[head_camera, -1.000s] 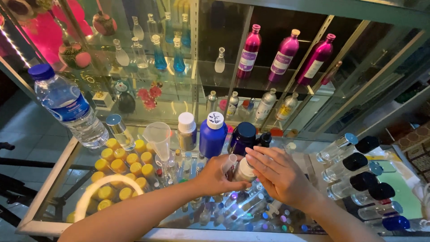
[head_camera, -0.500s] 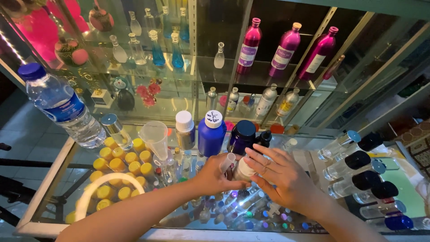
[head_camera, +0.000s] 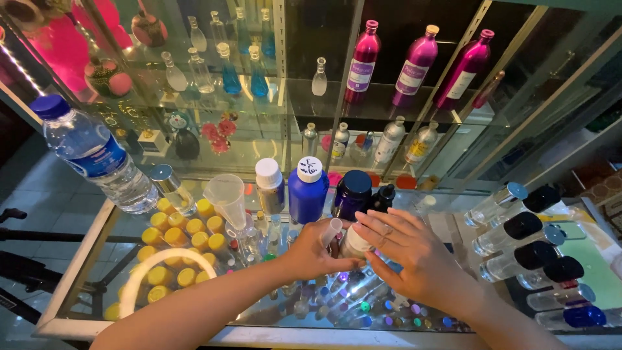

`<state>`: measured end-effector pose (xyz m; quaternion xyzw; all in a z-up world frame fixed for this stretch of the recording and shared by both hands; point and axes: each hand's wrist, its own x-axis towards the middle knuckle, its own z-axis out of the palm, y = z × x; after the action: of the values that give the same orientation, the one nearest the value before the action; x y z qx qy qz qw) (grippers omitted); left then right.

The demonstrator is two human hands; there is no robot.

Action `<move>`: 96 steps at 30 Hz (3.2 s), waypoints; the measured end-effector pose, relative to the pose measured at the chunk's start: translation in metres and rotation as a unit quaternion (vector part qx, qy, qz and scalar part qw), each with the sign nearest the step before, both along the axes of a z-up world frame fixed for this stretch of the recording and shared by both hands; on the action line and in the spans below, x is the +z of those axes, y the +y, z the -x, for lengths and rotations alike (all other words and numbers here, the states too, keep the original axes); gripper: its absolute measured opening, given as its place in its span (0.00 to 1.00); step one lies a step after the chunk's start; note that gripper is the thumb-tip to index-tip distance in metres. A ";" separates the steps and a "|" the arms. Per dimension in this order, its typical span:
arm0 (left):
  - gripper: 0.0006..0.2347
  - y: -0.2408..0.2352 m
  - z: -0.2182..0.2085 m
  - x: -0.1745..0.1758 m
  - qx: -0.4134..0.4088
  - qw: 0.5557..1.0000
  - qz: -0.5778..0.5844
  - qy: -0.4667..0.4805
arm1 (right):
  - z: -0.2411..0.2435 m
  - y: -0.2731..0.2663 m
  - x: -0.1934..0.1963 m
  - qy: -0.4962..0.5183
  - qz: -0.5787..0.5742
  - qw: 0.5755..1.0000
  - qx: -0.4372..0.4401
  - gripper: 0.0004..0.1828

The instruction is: The person is using a syringe to precisely measure and transfer perfume essences from small bottles into a graduated cylinder on a glass display counter.

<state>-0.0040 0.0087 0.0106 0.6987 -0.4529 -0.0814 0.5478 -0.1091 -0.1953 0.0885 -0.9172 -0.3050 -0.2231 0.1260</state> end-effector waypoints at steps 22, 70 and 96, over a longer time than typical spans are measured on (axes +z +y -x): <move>0.24 -0.004 -0.005 -0.002 -0.005 1.000 -0.010 0.017 | -0.007 -0.009 -0.005 0.039 -0.062 0.997 0.036 0.34; 0.24 -0.005 -0.013 -0.021 -0.036 0.991 0.043 0.123 | -0.030 0.005 0.087 0.287 -0.016 0.958 -0.001 0.15; 0.25 -0.007 -0.006 -0.013 0.005 0.995 0.033 0.092 | -0.032 0.007 0.056 0.248 -0.068 0.962 -0.093 0.13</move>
<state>0.0024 0.0019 -0.0023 0.6716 -0.3996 -0.1280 0.6107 -0.0769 -0.1887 0.1446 -0.9573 -0.1621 -0.0196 0.2385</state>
